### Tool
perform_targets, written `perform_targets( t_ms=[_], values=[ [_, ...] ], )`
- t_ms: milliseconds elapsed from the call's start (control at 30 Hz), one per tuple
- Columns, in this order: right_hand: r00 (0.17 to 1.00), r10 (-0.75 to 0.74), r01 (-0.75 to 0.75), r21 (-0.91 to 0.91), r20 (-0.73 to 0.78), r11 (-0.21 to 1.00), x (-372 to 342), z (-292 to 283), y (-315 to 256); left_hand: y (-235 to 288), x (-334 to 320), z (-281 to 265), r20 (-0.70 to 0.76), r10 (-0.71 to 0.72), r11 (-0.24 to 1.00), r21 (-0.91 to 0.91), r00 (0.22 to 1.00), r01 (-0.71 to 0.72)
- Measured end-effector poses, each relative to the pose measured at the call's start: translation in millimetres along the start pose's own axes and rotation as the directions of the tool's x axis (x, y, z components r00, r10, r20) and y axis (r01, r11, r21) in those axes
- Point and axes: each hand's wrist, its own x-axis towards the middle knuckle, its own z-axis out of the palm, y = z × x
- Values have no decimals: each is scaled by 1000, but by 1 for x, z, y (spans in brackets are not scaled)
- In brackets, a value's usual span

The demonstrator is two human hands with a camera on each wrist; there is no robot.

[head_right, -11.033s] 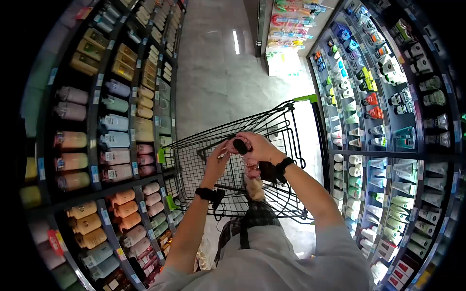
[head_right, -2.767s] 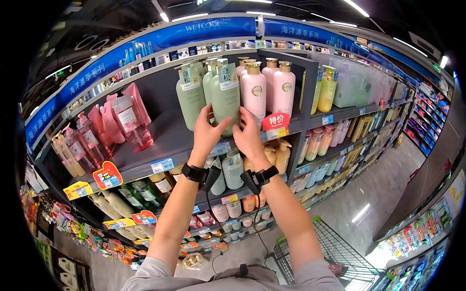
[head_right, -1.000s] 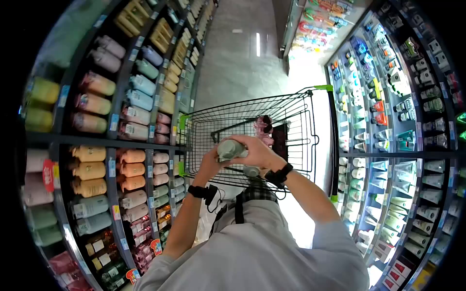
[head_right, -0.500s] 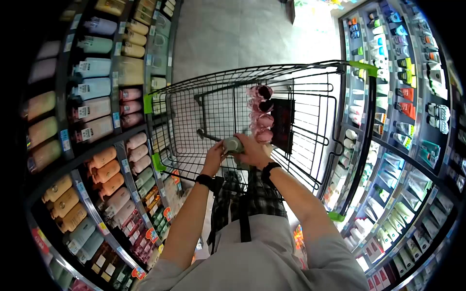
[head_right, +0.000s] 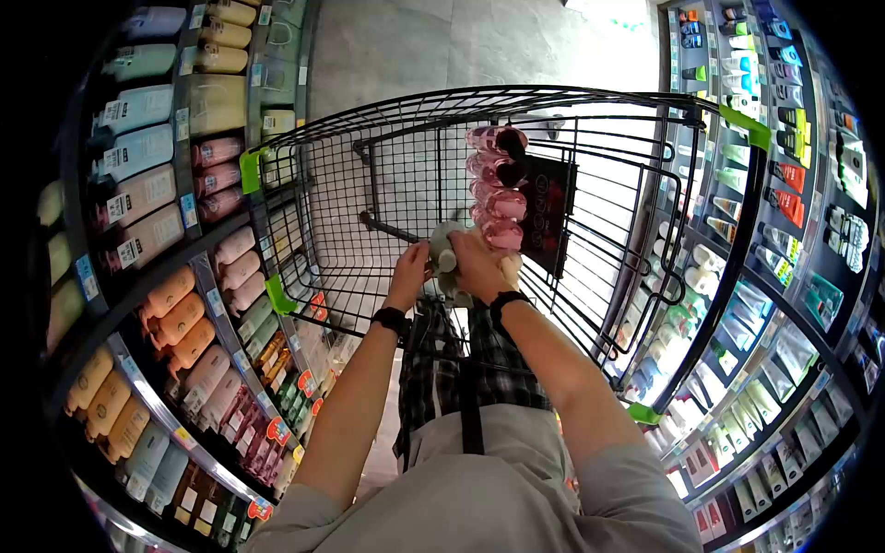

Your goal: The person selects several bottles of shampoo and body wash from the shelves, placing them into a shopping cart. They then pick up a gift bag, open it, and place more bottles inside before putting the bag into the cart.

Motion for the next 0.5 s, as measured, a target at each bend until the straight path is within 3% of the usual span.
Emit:
perform_targets(
  t_ms=[133, 267, 333, 433, 500],
  values=[
    [998, -56, 57, -122, 6, 991, -2, -1, -6, -9, 2, 0, -46, 42, 984, 174, 998, -33],
    [995, 43, -20, -249, 87, 968, -8, -17, -23, -24, 9, 3, 15, 52, 990, 130, 999, -53],
    [996, -64, 83, -330, 69, 940, -14, -21, -16, -29, 8, 9, -30, 53, 964, 264, 998, -43],
    [985, -57, 86, -172, 163, 981, -14, -35, -12, -36, 16, 8, 19, 147, 892, 431, 989, -141],
    [986, -87, 112, -174, 141, 978, -13, -34, -10, -32, 12, 8, 6, 173, 878, 452, 985, -156]
  ],
)
